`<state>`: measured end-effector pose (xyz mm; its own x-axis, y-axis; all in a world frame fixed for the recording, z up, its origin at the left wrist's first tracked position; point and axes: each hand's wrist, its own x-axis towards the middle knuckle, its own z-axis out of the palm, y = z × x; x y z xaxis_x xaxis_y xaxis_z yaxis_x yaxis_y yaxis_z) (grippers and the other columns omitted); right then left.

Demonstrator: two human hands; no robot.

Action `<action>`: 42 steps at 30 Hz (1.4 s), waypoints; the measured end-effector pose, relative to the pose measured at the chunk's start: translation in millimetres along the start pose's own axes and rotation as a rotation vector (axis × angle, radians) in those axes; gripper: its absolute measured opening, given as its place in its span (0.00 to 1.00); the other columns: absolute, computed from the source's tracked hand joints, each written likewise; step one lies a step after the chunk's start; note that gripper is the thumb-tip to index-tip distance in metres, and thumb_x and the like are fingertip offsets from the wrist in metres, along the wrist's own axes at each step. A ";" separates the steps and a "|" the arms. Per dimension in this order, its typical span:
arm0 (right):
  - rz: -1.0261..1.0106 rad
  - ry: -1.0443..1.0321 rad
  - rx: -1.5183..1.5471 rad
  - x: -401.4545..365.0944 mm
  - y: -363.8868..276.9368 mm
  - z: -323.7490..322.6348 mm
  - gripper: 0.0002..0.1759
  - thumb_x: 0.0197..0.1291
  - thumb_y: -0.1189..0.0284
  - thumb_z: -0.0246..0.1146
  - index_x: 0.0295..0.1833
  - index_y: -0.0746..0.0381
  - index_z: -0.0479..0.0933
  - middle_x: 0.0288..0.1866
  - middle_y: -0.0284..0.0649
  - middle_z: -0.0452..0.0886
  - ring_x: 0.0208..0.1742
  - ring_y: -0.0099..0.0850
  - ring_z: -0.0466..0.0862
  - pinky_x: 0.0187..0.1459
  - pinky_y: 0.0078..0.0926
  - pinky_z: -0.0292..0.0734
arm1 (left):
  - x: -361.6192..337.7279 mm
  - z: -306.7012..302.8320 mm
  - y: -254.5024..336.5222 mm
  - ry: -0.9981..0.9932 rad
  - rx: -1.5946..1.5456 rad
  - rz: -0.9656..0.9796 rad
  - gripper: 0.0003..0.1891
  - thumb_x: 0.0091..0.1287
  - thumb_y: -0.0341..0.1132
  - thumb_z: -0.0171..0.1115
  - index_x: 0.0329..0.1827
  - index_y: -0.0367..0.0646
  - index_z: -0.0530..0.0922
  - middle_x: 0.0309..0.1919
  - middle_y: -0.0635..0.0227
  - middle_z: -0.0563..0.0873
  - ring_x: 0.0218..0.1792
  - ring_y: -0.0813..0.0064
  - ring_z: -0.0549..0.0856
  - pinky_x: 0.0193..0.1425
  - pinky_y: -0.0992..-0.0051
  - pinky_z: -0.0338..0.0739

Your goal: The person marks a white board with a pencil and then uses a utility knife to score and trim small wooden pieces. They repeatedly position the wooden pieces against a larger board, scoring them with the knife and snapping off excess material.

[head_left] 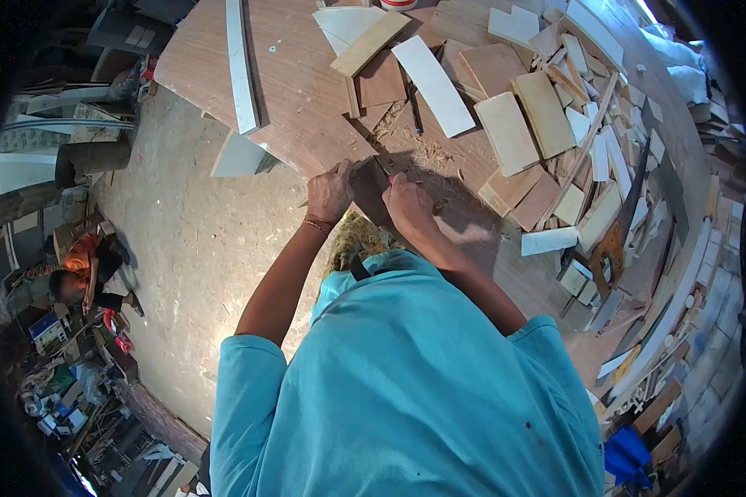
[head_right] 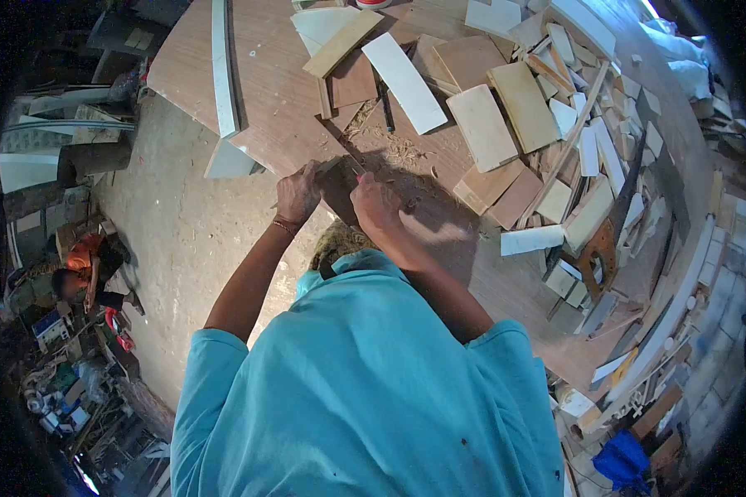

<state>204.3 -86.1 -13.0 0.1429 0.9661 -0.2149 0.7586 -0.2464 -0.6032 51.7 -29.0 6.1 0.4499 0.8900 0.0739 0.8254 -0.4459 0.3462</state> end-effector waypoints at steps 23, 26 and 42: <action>0.321 -0.197 0.697 11.1 -20.2 -51.8 0.20 0.56 0.57 0.57 0.31 0.66 0.69 0.17 0.40 0.74 0.17 0.31 0.79 0.17 0.28 0.72 | -23.1 4.9 17.3 0.087 -0.080 0.034 0.16 0.55 0.29 0.53 0.49 0.42 0.70 0.40 0.58 0.79 0.35 0.60 0.82 0.32 0.67 0.78; 0.331 -0.237 0.908 15.5 -22.2 -47.5 0.14 0.51 0.64 0.63 0.30 0.64 0.69 0.16 0.34 0.72 0.14 0.23 0.75 0.14 0.20 0.66 | -34.1 15.9 27.2 0.263 -0.038 0.078 0.22 0.50 0.28 0.60 0.51 0.45 0.72 0.44 0.60 0.80 0.43 0.58 0.81 0.42 0.68 0.78; -0.024 -0.133 0.497 15.6 -22.6 -65.0 0.15 0.56 0.64 0.59 0.41 0.65 0.70 0.21 0.42 0.76 0.23 0.34 0.79 0.26 0.31 0.72 | -20.9 -15.6 -22.0 -0.106 -1.017 -0.509 0.16 0.51 0.28 0.63 0.42 0.31 0.77 0.34 0.63 0.83 0.34 0.78 0.81 0.41 0.78 0.75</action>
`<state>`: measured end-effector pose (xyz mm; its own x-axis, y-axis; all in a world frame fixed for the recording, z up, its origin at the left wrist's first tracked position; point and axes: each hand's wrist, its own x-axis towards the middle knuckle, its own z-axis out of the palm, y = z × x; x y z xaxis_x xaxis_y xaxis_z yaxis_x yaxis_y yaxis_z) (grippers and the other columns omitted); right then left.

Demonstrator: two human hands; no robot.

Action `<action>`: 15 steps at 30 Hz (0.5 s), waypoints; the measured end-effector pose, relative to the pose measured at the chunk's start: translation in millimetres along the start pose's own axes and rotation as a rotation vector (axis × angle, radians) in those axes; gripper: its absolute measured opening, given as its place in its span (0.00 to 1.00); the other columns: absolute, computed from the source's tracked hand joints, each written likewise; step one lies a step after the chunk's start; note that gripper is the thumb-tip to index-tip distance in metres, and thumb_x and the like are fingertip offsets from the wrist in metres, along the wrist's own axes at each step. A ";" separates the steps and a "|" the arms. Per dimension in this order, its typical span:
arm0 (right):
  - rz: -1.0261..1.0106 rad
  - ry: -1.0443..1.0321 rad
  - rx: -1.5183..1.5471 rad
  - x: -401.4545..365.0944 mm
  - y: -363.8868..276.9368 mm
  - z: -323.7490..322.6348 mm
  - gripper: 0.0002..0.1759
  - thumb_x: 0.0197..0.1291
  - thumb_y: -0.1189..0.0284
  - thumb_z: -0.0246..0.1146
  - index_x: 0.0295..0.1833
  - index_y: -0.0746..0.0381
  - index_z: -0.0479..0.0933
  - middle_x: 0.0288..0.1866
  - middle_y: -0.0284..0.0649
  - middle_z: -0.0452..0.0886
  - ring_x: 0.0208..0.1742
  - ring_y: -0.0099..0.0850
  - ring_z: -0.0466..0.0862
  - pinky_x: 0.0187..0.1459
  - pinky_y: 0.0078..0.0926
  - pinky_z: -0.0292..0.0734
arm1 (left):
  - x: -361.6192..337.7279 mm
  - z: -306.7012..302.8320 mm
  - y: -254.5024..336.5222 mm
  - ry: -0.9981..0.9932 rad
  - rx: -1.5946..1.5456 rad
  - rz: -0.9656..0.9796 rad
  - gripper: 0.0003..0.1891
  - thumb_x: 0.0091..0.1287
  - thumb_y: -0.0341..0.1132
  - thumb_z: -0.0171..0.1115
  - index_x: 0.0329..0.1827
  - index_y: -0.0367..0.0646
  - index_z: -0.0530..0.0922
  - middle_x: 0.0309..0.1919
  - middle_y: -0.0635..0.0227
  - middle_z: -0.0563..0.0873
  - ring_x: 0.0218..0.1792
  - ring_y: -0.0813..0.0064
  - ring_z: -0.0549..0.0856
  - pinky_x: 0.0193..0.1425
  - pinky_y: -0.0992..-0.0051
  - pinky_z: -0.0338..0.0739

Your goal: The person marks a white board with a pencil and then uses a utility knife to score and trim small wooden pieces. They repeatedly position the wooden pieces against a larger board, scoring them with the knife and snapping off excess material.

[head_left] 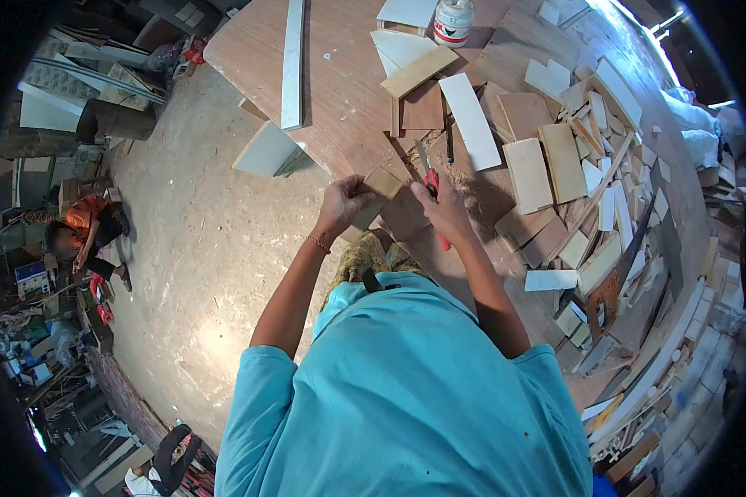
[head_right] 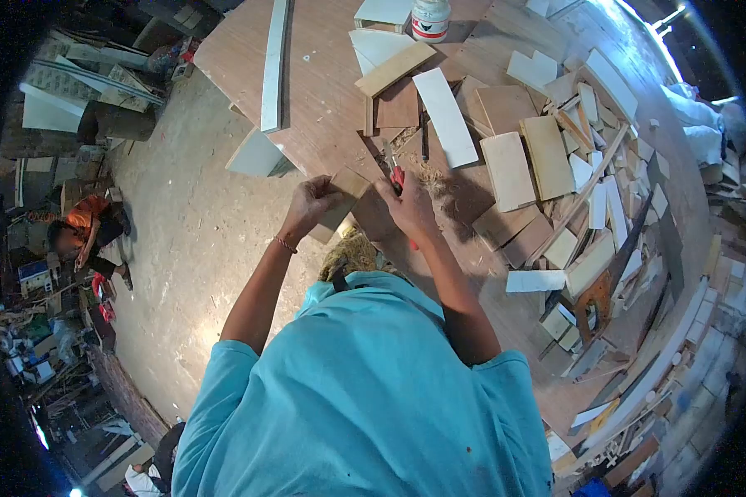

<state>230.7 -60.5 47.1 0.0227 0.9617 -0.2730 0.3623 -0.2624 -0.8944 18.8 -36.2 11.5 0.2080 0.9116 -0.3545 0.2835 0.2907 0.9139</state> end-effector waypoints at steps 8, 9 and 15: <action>-0.037 0.036 -0.583 -12.8 18.5 21.6 0.17 0.62 0.62 0.47 0.36 0.67 0.69 0.26 0.56 0.78 0.31 0.50 0.80 0.36 0.45 0.75 | 13.9 11.3 24.4 0.076 0.657 0.179 0.13 0.51 0.29 0.56 0.40 0.36 0.76 0.30 0.51 0.82 0.33 0.57 0.82 0.37 0.66 0.76; -0.008 0.023 -0.614 -13.6 17.0 21.9 0.17 0.62 0.62 0.47 0.36 0.67 0.70 0.26 0.55 0.78 0.31 0.50 0.80 0.36 0.45 0.75 | 16.7 14.4 23.2 0.058 0.815 0.208 0.11 0.51 0.28 0.54 0.38 0.36 0.75 0.29 0.51 0.81 0.31 0.53 0.81 0.35 0.62 0.75; 0.088 -0.054 -0.585 -9.8 12.0 23.0 0.18 0.61 0.61 0.47 0.37 0.68 0.69 0.27 0.57 0.78 0.33 0.53 0.80 0.37 0.49 0.73 | 12.2 25.6 13.7 0.053 0.959 0.429 0.12 0.49 0.24 0.52 0.38 0.40 0.69 0.26 0.52 0.79 0.30 0.52 0.80 0.32 0.59 0.74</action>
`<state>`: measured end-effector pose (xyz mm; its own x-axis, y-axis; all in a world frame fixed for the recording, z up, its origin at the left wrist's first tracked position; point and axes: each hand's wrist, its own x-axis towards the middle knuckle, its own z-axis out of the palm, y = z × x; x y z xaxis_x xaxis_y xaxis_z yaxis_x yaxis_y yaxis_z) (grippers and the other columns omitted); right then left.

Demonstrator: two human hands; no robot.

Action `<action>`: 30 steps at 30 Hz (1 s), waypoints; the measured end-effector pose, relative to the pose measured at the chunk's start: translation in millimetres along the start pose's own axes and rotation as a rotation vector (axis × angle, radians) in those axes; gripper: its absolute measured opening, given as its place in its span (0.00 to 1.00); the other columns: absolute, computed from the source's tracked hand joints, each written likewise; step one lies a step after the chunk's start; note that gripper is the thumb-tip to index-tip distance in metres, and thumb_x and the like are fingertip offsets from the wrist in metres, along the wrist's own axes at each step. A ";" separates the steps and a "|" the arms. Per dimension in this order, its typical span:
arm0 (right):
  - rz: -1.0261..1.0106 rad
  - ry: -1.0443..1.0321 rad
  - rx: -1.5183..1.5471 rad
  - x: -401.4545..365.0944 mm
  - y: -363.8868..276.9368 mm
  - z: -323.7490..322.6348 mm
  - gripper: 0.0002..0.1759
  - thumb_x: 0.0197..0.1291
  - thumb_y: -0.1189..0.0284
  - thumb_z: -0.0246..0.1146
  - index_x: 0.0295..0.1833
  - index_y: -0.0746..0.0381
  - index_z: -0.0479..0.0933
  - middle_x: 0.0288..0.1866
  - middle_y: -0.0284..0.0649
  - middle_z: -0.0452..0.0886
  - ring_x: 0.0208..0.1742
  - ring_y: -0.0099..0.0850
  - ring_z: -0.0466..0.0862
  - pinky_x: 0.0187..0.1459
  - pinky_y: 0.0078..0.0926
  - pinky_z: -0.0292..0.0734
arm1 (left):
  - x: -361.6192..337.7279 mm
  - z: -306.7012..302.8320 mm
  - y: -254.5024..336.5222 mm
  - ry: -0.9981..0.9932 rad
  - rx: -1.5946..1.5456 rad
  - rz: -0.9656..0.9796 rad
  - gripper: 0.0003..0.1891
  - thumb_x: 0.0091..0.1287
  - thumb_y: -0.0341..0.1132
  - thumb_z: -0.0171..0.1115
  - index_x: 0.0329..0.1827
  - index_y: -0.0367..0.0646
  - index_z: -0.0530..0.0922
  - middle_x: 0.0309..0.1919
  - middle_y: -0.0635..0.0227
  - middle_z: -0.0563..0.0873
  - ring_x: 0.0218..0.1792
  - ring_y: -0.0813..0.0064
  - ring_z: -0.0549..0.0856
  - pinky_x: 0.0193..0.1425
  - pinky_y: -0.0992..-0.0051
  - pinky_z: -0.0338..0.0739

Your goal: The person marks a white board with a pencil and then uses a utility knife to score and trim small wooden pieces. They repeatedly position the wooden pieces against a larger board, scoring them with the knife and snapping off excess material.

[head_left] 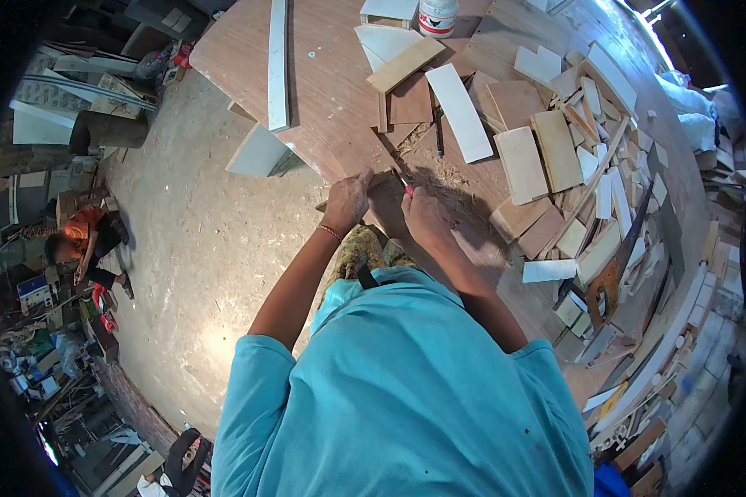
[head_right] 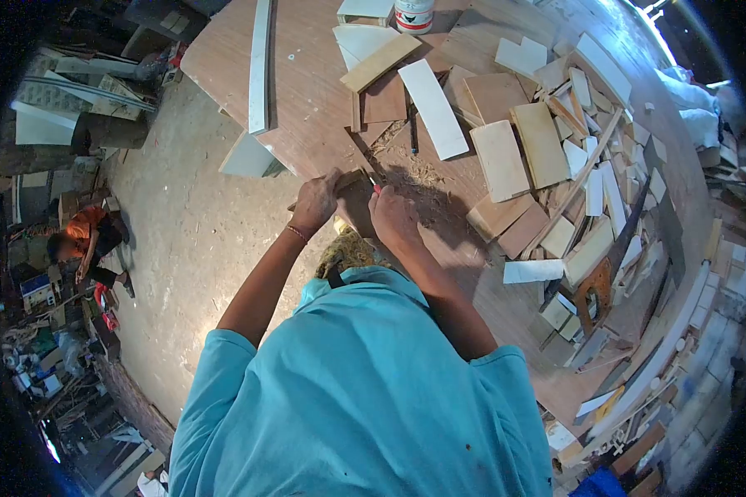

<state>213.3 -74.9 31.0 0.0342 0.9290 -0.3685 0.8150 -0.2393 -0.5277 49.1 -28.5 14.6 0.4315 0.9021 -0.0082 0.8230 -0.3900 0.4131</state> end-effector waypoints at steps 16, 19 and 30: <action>0.028 0.047 0.086 -2.1 1.8 18.9 0.17 0.61 0.63 0.47 0.35 0.69 0.69 0.26 0.58 0.77 0.31 0.52 0.80 0.34 0.48 0.74 | -2.0 -3.0 4.8 -0.036 -0.003 -0.043 0.15 0.45 0.26 0.56 0.38 0.42 0.68 0.27 0.55 0.79 0.30 0.52 0.80 0.32 0.60 0.74; 0.052 0.025 0.064 0.5 3.9 21.7 0.17 0.61 0.63 0.47 0.35 0.69 0.69 0.26 0.58 0.77 0.31 0.53 0.79 0.35 0.48 0.74 | -2.0 -5.2 8.0 -0.021 -0.006 0.000 0.14 0.45 0.25 0.55 0.37 0.42 0.68 0.26 0.55 0.79 0.30 0.52 0.80 0.32 0.60 0.74; 0.054 0.015 0.043 4.0 3.8 22.5 0.18 0.60 0.63 0.47 0.36 0.70 0.70 0.28 0.60 0.77 0.34 0.53 0.79 0.37 0.48 0.74 | 1.0 -1.5 2.1 -0.016 -0.011 -0.076 0.15 0.45 0.24 0.54 0.38 0.41 0.71 0.26 0.53 0.80 0.30 0.52 0.81 0.33 0.59 0.74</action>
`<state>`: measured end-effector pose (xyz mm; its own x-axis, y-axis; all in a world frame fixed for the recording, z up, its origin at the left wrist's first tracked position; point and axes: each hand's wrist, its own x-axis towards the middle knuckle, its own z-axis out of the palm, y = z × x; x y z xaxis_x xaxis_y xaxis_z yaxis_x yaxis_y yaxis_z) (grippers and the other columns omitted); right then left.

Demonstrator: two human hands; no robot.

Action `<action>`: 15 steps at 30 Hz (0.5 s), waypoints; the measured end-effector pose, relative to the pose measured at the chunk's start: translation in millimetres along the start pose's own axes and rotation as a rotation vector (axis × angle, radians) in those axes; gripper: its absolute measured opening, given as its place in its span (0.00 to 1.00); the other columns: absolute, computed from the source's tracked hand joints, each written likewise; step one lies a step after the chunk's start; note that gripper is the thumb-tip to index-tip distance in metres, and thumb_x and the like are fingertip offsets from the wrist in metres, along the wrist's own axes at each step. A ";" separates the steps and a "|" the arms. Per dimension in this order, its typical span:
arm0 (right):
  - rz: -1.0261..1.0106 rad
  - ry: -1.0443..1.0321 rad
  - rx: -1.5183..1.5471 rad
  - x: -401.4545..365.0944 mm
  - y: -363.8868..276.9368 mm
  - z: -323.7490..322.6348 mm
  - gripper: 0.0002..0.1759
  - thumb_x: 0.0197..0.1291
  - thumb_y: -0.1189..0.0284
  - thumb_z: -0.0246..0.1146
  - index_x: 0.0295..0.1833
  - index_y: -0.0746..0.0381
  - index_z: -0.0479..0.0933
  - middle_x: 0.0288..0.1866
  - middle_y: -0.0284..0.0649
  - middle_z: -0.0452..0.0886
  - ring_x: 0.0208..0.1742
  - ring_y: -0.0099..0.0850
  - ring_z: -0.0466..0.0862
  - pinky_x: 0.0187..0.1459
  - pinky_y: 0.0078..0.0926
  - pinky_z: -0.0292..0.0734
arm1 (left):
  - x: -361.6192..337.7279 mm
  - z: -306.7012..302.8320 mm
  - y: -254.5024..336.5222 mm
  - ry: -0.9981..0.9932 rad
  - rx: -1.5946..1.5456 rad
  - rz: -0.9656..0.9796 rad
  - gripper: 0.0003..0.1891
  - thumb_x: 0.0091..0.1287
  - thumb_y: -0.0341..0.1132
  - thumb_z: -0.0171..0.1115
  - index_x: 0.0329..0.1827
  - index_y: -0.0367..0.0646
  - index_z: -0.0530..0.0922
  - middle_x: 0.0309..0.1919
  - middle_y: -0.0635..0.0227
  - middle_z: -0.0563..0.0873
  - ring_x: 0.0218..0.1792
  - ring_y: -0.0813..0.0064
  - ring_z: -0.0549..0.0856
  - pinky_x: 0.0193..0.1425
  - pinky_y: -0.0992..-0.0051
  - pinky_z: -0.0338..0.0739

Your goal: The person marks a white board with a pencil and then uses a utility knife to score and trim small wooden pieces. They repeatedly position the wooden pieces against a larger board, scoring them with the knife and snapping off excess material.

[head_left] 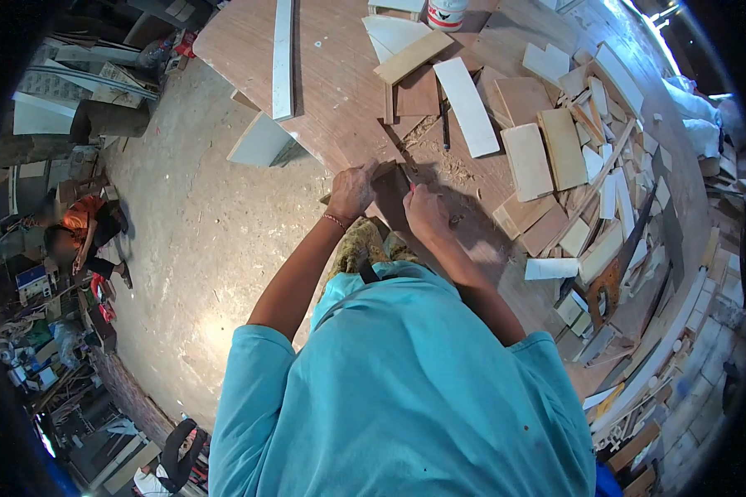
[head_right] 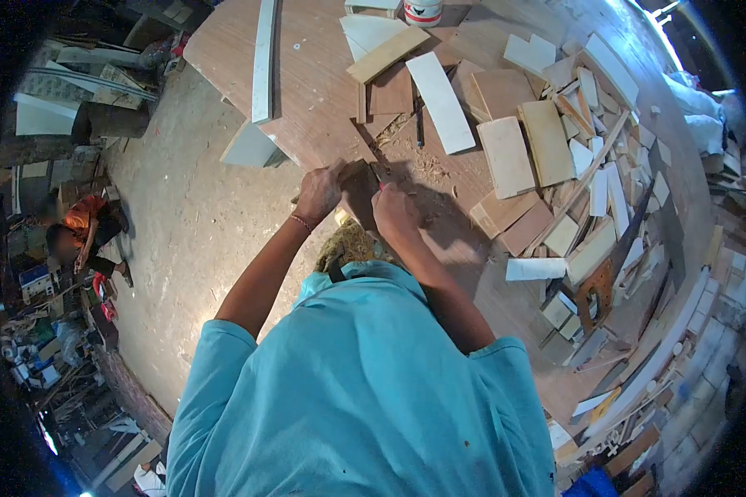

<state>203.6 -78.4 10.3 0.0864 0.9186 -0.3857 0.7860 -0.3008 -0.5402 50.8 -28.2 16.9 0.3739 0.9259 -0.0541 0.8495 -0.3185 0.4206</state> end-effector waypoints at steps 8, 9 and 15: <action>-0.043 0.031 0.299 6.5 16.7 -23.7 0.16 0.59 0.62 0.54 0.34 0.66 0.71 0.24 0.46 0.78 0.23 0.34 0.80 0.21 0.30 0.74 | 13.5 -13.1 -25.0 -0.062 -0.539 -0.233 0.14 0.50 0.28 0.62 0.41 0.37 0.79 0.34 0.53 0.83 0.35 0.64 0.83 0.41 0.73 0.75; 0.054 -0.126 0.689 1.9 9.6 -39.0 0.16 0.59 0.61 0.56 0.34 0.66 0.71 0.23 0.42 0.77 0.19 0.28 0.78 0.17 0.24 0.71 | 12.9 -16.0 -28.0 -0.167 -0.720 -0.242 0.14 0.51 0.28 0.62 0.42 0.35 0.78 0.34 0.57 0.83 0.36 0.69 0.82 0.41 0.73 0.75; 0.053 -0.200 1.142 1.4 -7.0 -39.7 0.09 0.54 0.71 0.61 0.32 0.63 0.68 0.21 0.34 0.73 0.16 0.20 0.71 0.14 0.18 0.64 | 5.1 -22.8 -17.1 -0.383 -1.146 -0.219 0.18 0.54 0.27 0.61 0.49 0.34 0.75 0.31 0.68 0.82 0.34 0.82 0.78 0.41 0.79 0.74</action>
<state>222.4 -64.9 43.2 -0.0761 0.8717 -0.4841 -0.2346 -0.4875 -0.8410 29.7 -13.4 30.1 0.5139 0.7561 -0.4053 0.1625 0.3781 0.9114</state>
